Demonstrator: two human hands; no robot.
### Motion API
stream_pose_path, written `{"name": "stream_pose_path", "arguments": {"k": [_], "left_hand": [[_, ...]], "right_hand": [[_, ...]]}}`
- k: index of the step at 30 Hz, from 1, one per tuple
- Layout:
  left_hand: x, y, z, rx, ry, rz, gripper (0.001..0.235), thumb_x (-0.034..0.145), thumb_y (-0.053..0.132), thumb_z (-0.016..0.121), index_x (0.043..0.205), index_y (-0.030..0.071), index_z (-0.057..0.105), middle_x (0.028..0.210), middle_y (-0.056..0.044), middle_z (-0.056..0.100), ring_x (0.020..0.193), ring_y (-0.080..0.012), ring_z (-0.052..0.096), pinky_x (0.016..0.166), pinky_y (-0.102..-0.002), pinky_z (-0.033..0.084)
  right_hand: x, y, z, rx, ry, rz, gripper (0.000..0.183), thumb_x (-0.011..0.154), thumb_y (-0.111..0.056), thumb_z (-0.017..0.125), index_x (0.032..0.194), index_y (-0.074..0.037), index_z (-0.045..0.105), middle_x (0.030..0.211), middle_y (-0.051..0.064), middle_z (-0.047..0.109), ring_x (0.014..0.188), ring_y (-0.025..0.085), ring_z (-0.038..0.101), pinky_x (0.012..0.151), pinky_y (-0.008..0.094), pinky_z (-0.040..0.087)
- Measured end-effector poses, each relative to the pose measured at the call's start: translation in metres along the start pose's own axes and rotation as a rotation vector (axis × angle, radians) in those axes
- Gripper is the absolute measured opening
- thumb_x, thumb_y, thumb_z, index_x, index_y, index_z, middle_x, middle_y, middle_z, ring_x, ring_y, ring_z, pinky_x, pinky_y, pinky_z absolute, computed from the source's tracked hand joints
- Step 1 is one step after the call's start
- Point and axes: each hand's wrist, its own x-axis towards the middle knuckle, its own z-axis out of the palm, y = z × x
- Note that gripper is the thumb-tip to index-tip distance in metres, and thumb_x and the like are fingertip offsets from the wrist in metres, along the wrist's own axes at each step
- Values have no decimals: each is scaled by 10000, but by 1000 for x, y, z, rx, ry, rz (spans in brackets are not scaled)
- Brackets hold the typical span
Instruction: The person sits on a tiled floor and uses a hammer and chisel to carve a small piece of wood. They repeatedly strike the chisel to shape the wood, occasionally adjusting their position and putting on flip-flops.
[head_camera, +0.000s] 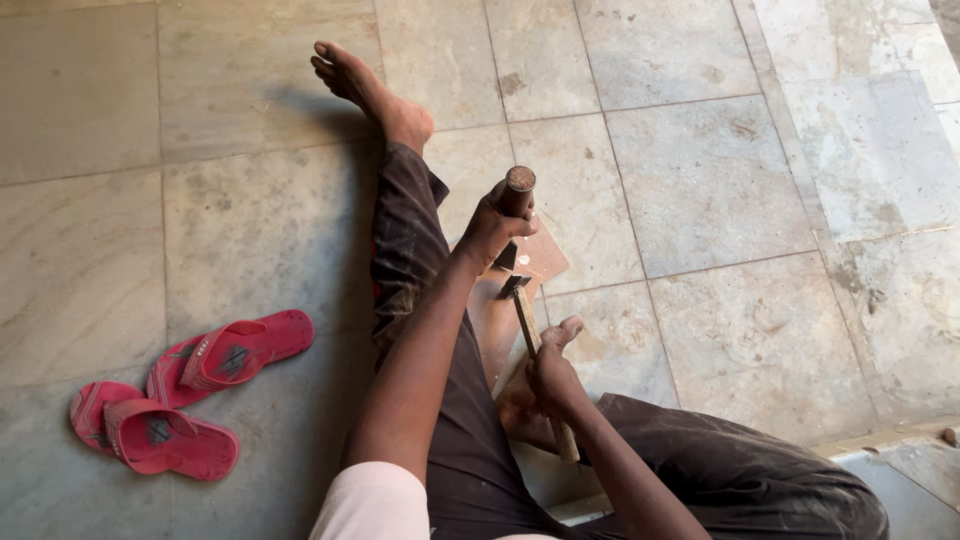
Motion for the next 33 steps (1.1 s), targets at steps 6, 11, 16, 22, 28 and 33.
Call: {"name": "stream_pose_path", "arguments": {"k": [6,11,16,22,28,33], "left_hand": [[5,-14,15,9,-15,21,386,700,-63,741,1025,97,608,853,11,594,816,-128,596,793,-321,556],[0,-20,16,-4,7,58,417,704,-48,743,1077,95,620,872,26,598,827,-111,593,779,-297,534],[-5,-26,18,-35,-19,80,370,728,-48,725,1054,83,607,852,17,583,821,-110,580,759,-286,523],[-5,-29,17,-47,-27,68,353,733,-52,711,1041,80,599,848,19,581,823,-107,576,755,-281,527],[-8,-20,20,-107,-49,61,430,705,-56,699,1100,91,612,849,30,564,815,-102,570,747,-283,535],[-3,-23,12,-69,-34,-14,438,710,-55,708,1116,87,625,832,14,593,794,-114,586,730,-285,528]], "right_hand": [[-18,-1,-22,-120,-34,-315,247,977,-293,540,956,-48,516,679,68,553,466,210,541,416,373,445],[-84,-37,-60,-59,161,-416,217,1022,-266,543,990,-53,526,692,61,541,504,181,537,425,340,450],[-169,-89,-85,-98,274,-668,167,1027,-252,504,1076,-97,539,687,40,559,506,149,556,434,325,502],[-207,-111,-82,-342,406,-911,185,1034,-235,481,1119,-73,500,659,51,610,483,127,598,419,334,517],[-165,-108,-73,-740,416,-810,254,1045,-306,504,1001,-58,467,644,104,614,499,203,559,447,381,453],[-188,-124,-81,-581,289,-599,218,1047,-300,463,1034,-85,493,681,105,614,523,218,567,415,366,520]]}}
